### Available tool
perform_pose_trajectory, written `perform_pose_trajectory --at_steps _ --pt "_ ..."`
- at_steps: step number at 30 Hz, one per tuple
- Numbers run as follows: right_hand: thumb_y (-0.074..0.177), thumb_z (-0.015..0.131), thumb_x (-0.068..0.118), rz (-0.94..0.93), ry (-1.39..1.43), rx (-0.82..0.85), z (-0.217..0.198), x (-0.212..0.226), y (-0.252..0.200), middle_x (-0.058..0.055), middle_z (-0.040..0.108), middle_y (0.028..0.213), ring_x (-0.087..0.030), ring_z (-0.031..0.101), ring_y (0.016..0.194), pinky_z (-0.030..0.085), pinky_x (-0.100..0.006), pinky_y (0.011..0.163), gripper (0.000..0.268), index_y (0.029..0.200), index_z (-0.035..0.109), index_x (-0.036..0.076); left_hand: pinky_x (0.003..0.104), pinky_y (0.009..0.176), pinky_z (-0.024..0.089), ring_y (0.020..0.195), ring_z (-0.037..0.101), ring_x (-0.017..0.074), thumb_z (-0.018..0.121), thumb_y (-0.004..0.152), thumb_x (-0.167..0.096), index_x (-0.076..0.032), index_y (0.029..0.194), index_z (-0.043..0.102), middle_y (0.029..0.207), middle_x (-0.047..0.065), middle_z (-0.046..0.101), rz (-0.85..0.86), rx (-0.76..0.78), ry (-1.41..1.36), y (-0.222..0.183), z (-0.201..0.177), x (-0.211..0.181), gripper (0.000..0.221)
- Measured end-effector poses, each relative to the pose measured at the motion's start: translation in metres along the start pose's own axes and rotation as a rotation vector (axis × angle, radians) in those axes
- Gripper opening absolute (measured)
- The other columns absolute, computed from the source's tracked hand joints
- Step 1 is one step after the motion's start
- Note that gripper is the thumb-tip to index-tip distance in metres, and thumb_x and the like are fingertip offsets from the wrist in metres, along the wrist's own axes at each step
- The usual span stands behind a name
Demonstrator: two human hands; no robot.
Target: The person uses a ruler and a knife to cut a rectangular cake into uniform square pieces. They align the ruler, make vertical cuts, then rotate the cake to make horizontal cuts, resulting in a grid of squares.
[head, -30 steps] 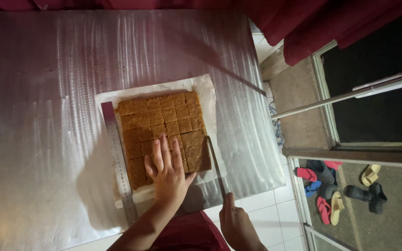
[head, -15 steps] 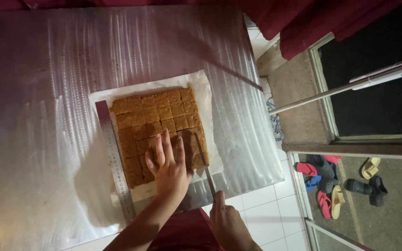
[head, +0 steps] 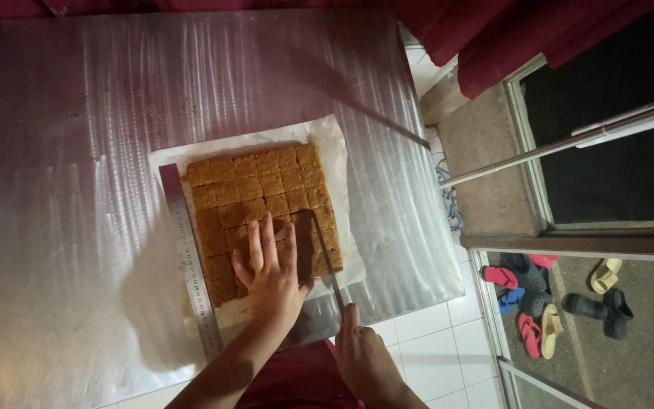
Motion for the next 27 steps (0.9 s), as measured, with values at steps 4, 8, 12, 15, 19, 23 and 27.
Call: perform_pose_trajectory --at_steps 4,8,12,15,19,23,27 --pt "0.094 0.064 0.018 0.183 0.364 0.015 -0.019 0.002 0.008 -0.039 0.058 0.108 -0.032 0.067 0.057 0.059 -0.041 0.046 0.049 0.112 0.044 -0.022 0.077 0.113 0.016 0.153 0.006 0.0410 0.095 0.055 -0.049 -0.011 0.158 0.027 0.166 0.022 0.009 0.019 -0.026 -0.013 -0.004 0.000 0.002 0.129" --pt "0.097 0.058 0.014 0.440 0.620 0.086 -0.035 0.004 0.012 -0.028 0.066 0.066 -0.042 0.071 0.063 0.058 -0.048 0.050 0.041 0.122 0.037 -0.011 0.076 0.111 0.016 0.152 0.004 0.0422 0.091 0.061 -0.053 -0.012 0.158 0.024 0.165 0.024 0.007 0.015 0.015 0.013 -0.007 -0.003 0.004 0.124" --pt "0.096 0.059 0.017 0.488 0.654 0.184 -0.046 0.005 0.015 -0.026 0.065 0.063 -0.040 0.075 0.065 0.061 -0.048 0.049 0.040 0.116 0.035 -0.009 0.077 0.111 0.016 0.152 0.003 0.0427 0.087 0.064 -0.055 -0.010 0.158 0.022 0.166 0.025 0.006 0.039 -0.006 -0.016 -0.008 -0.004 0.005 0.123" --pt "0.097 0.057 0.011 0.520 0.672 0.070 -0.044 0.004 0.015 -0.025 0.068 0.064 -0.043 0.073 0.065 0.057 -0.050 0.051 0.029 0.113 0.041 -0.007 0.079 0.111 0.015 0.150 0.005 0.0416 0.085 0.061 -0.058 -0.009 0.157 0.024 0.164 0.024 0.008 0.089 -0.128 -0.069 -0.011 0.014 0.013 0.124" --pt "0.099 0.059 0.019 0.540 0.610 0.267 -0.059 0.006 0.018 -0.025 0.067 0.066 -0.038 0.075 0.068 0.061 -0.046 0.051 0.038 0.118 0.039 -0.007 0.077 0.112 0.015 0.152 0.004 0.0399 0.084 0.064 -0.058 -0.013 0.157 0.024 0.166 0.021 0.007 0.022 -0.015 -0.018 -0.011 0.008 0.009 0.119" --pt "0.095 0.063 0.017 0.491 0.514 0.337 -0.070 0.007 0.022 -0.026 0.070 0.073 -0.039 0.076 0.073 0.062 -0.044 0.058 0.064 0.134 0.023 -0.015 0.077 0.111 0.015 0.153 0.005 0.0398 0.083 0.067 -0.059 -0.013 0.156 0.026 0.166 0.020 0.009 0.046 -0.065 -0.048 -0.014 0.006 0.010 0.115" --pt "0.095 0.063 0.015 0.597 0.655 0.296 -0.079 0.010 0.027 -0.029 0.071 0.080 -0.045 0.074 0.082 0.062 -0.049 0.069 0.054 0.130 0.030 -0.008 0.078 0.112 0.014 0.153 0.006 0.0404 0.085 0.065 -0.056 -0.013 0.158 0.025 0.167 0.021 0.009 0.028 -0.021 -0.037 -0.015 0.002 0.005 0.119"
Point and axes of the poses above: each hand's wrist, its own y-axis towards the middle knuckle, its own z-axis out of the palm, x = y × z, the point moved 2 cm from there along y, towards the middle knuckle
